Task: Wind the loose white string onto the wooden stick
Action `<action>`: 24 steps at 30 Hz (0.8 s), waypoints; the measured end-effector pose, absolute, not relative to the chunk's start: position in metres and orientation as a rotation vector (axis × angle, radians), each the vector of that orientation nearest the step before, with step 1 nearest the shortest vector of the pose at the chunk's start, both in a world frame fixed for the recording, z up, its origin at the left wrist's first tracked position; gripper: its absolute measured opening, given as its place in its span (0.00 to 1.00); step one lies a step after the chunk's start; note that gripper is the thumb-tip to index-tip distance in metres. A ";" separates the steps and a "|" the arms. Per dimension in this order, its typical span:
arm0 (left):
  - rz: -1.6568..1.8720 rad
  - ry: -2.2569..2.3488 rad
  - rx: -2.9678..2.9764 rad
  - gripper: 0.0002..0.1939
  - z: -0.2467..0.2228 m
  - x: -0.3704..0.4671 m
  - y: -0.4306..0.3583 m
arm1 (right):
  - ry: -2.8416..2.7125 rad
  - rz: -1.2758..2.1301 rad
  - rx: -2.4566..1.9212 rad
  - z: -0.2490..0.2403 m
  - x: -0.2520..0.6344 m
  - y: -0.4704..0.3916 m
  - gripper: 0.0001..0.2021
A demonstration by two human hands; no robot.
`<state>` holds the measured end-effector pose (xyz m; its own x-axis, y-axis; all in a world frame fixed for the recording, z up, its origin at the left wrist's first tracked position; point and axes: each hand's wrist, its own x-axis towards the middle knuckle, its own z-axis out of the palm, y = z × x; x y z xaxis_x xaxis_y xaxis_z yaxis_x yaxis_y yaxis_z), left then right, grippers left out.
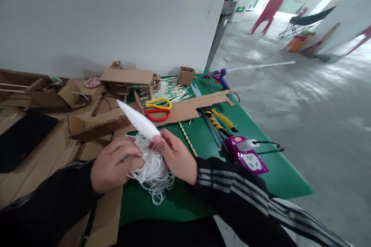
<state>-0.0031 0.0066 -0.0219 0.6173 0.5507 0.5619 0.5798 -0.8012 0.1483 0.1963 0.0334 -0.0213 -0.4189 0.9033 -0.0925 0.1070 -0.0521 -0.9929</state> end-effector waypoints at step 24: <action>-0.919 -1.634 -2.954 0.03 -0.034 0.009 0.002 | -1.637 1.313 -1.179 -0.028 0.199 0.037 0.19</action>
<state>0.0089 0.0018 -0.0343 0.4440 0.8555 0.2666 0.6722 -0.5147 0.5322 0.1987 0.0374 -0.0276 -0.3245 0.9458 -0.0099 0.2149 0.0636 -0.9746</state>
